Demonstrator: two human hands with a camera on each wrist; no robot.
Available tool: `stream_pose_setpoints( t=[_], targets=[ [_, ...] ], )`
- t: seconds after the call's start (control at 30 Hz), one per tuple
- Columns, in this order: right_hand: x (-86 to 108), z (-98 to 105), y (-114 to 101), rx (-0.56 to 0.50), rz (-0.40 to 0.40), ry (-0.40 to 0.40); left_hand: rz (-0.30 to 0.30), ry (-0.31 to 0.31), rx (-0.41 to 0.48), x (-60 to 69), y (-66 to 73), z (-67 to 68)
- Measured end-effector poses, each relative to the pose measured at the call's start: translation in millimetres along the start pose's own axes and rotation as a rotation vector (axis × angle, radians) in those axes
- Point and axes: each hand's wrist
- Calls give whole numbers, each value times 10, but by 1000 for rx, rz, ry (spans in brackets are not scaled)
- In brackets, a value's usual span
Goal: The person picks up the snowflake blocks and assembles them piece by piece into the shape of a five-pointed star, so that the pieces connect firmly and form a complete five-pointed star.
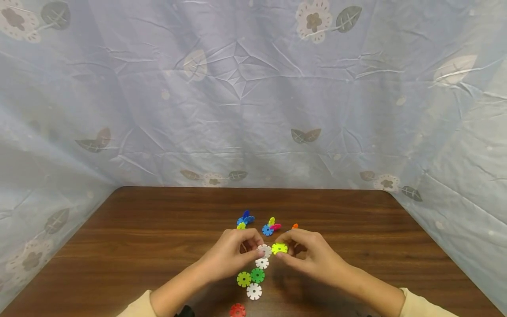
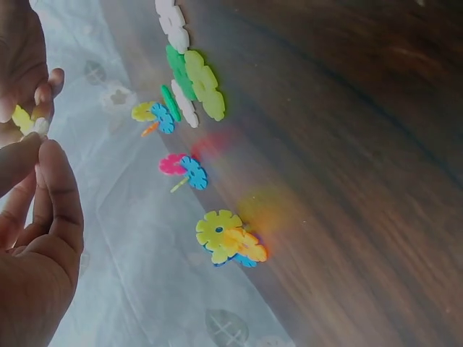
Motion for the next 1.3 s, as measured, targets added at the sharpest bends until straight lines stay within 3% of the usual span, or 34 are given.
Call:
stream_pose_setpoints(
  t=[0.33,0.63,0.87,1.13,1.3],
  targets=[
    [-16,35,-11,-76,42,-47,-27,43,-19,-18,21,-7],
    [-40,43,-7,-107,75,-121,-35,5,-26,-20,42,8],
    [-53,75,-11,-159,39,-219,-81,-17,4,7,20,31],
    [-74,44,-21,-278,0,-305,-71,-13,75,32,11,38],
    [-106,9,-12,-245,-53,-269,-41,-23,42,21,-35,55]
  ],
)
Point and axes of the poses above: each hand's wrist, its own x-axis away from the middle knuckle, its own z-axis out of the back of the hand, y = z × x, and after that the axes turned 15 degrees about -z, right-handed
